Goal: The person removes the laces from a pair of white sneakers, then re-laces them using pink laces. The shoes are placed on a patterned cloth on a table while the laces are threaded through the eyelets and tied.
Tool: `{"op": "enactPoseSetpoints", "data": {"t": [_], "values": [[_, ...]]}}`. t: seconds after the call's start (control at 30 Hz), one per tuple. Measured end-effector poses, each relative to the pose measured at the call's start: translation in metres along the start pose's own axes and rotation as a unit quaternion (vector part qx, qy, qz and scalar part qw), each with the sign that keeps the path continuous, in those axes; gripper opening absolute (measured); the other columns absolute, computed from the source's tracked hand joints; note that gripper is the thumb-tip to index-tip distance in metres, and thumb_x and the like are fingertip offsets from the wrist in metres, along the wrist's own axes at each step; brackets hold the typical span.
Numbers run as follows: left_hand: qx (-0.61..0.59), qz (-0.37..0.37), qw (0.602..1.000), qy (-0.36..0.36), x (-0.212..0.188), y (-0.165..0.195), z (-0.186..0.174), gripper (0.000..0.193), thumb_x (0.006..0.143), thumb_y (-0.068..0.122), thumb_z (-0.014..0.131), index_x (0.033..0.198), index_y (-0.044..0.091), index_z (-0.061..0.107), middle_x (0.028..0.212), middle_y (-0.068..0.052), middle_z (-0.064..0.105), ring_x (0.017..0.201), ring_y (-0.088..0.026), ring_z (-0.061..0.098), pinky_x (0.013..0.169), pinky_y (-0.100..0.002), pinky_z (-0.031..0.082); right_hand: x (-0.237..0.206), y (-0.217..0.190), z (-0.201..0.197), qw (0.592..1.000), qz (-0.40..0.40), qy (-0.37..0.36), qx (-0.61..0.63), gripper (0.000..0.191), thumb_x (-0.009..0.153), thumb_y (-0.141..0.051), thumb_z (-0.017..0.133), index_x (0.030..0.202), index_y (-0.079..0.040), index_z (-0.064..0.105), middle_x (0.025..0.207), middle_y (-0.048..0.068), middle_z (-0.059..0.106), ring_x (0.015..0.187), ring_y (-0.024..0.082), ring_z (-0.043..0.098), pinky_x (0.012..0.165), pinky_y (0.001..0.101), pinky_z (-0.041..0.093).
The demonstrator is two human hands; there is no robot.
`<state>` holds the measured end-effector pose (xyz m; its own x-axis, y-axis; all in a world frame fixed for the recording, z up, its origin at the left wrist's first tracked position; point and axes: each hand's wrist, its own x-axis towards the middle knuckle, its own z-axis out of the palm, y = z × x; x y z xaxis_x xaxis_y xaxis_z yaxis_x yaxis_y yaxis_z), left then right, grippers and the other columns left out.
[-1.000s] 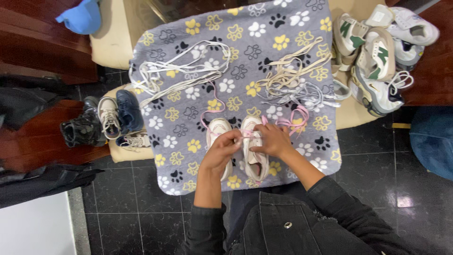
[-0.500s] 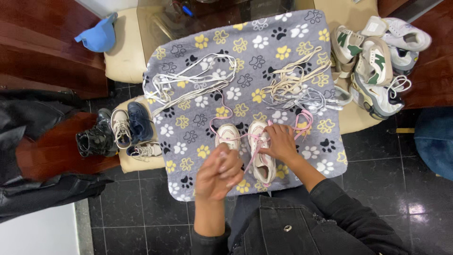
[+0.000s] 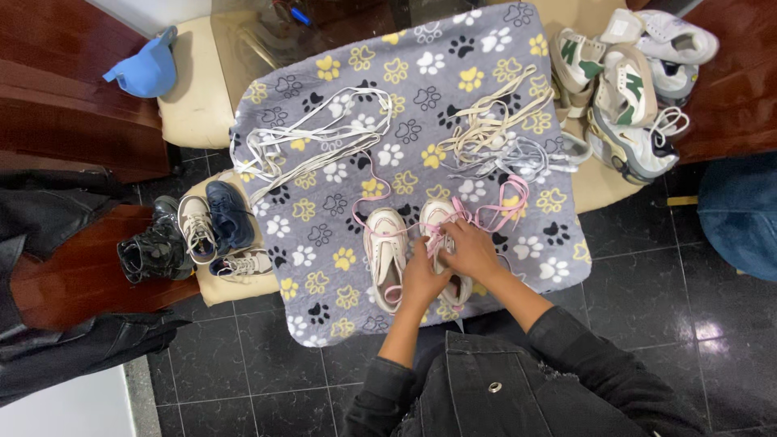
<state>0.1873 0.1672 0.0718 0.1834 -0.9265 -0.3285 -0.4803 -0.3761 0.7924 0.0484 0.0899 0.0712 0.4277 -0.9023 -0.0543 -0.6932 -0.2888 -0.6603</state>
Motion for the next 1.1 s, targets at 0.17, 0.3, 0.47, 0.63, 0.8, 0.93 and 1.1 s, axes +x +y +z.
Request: {"op": "enactPoseSetpoints", "data": {"t": [0.17,0.3,0.47,0.63,0.8,0.93,1.1], "values": [[0.045,-0.002,0.999,0.017,-0.004,0.013,0.001,0.104,0.06,0.024,0.092,0.148,0.007,0.039,0.105,-0.024,0.072,0.098,-0.041,0.07,0.079,-0.047,0.054,0.0,-0.002,0.008,0.998,-0.041,0.045,-0.016,0.012,0.08,-0.017,0.074,0.089,-0.01,0.071,0.088,0.007,0.066,0.078,0.034,0.066,0.069,0.0453,0.052],[-0.008,-0.096,0.995,0.031,-0.013,-0.001,0.01,0.082,0.066,0.029,0.091,0.131,0.001,0.048,0.095,-0.023,0.071,0.09,-0.041,0.07,0.077,-0.047,0.054,-0.015,0.0,-0.002,0.994,-0.088,0.063,0.026,0.009,0.079,-0.012,0.073,0.085,-0.008,0.07,0.084,0.008,0.066,0.075,0.034,0.065,0.067,0.0446,0.05],[0.054,-0.015,0.997,0.05,-0.015,-0.03,0.029,0.033,0.081,0.021,0.077,0.101,-0.002,0.063,0.088,-0.024,0.069,0.085,-0.044,0.067,0.073,-0.05,0.051,-0.044,-0.031,-0.016,0.993,-0.101,0.056,0.015,0.018,0.079,-0.02,0.079,0.078,-0.005,0.069,0.076,0.009,0.066,0.067,0.033,0.062,0.065,0.0445,0.048],[-0.063,0.015,0.993,0.098,-0.023,-0.033,0.033,0.023,0.09,0.021,0.06,0.103,0.003,0.066,0.092,-0.023,0.071,0.089,-0.044,0.069,0.074,-0.048,0.052,-0.055,-0.073,-0.028,0.971,-0.219,0.088,0.017,0.01,0.082,-0.015,0.07,0.087,-0.008,0.064,0.085,0.008,0.069,0.08,0.028,0.067,0.077,0.0418,0.051],[-0.042,0.003,0.995,0.091,-0.024,-0.03,0.032,0.026,0.088,0.023,0.061,0.105,0.004,0.067,0.093,-0.022,0.072,0.089,-0.043,0.069,0.075,-0.048,0.052,-0.06,-0.085,-0.037,0.976,-0.201,0.055,-0.062,0.012,0.083,-0.014,0.068,0.092,-0.007,0.063,0.072,0.009,0.062,0.074,0.029,0.065,0.078,0.0451,0.053],[-0.044,-0.063,0.994,0.078,-0.023,-0.034,0.038,0.027,0.093,0.025,0.056,0.108,0.006,0.067,0.096,-0.021,0.073,0.091,-0.041,0.07,0.077,-0.047,0.052,-0.06,-0.084,-0.036,0.986,-0.153,0.025,-0.056,0.01,0.083,-0.013,0.069,0.086,-0.006,0.063,0.068,0.01,0.06,0.069,0.031,0.063,0.065,0.0435,0.051],[-0.067,-0.071,0.994,0.057,-0.022,-0.032,0.036,0.033,0.096,0.027,0.054,0.119,0.004,0.061,0.098,-0.021,0.074,0.092,-0.04,0.072,0.079,-0.047,0.054,-0.056,-0.087,-0.041,0.983,-0.175,0.043,-0.043,0.012,0.084,-0.016,0.071,0.085,-0.006,0.065,0.069,0.009,0.062,0.071,0.029,0.064,0.07,0.0428,0.05]]}}
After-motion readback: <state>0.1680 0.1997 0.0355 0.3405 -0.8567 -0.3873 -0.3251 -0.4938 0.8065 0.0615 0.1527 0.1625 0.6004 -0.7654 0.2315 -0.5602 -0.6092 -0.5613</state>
